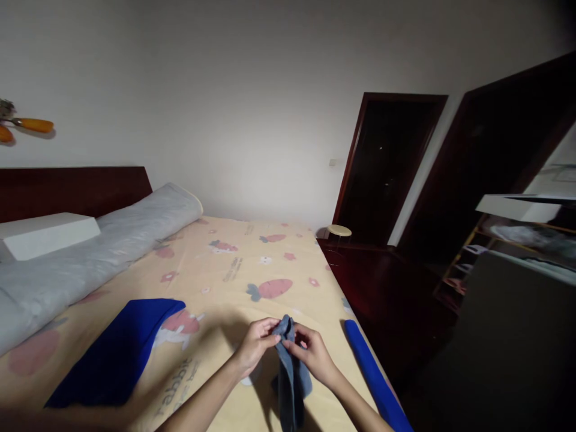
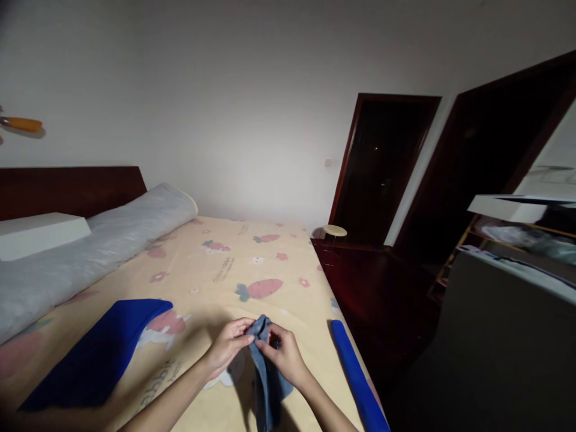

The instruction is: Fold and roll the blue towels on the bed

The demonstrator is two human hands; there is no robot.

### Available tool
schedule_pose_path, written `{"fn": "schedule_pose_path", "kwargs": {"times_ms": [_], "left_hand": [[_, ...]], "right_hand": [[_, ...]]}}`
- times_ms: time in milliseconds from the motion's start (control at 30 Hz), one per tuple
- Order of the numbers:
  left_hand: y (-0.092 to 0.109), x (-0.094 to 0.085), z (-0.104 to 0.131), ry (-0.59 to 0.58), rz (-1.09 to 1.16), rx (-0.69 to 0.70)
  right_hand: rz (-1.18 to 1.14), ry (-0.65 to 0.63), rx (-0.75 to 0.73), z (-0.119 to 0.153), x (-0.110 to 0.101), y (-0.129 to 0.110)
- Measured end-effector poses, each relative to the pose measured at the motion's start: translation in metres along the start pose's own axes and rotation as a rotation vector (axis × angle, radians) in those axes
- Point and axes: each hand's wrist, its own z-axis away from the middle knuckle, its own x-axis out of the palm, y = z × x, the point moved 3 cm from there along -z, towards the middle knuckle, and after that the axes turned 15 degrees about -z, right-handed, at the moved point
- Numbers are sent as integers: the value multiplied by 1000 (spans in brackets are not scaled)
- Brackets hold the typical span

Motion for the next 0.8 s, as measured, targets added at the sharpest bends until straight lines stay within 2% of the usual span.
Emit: {"fn": "schedule_pose_path", "kwargs": {"times_ms": [67,167,267,333,400,500,667,800], "left_hand": [[-5,-6,1,72,-32,-39],[-13,-27,6,219,-93,-95],[-10,-65,15,407,-173,-145],[-2,-94,22,485,-241,-154],[9,-122,28,501,-346,-153],[24,-157,39,443,-546,-136],[37,-197,67,338,-915,-95],[46,-228,97,379,-1040,-156]], "right_hand": [[-33,5,22,0,-5,-1],[-29,120,33,2,-27,-6],[-5,293,16,9,-60,-15],[-3,386,5,15,-84,-20],[4,458,-5,22,-104,-22],[32,552,-20,32,-128,-26],[108,704,-10,52,-159,-36],[165,824,17,70,-184,-42]]}}
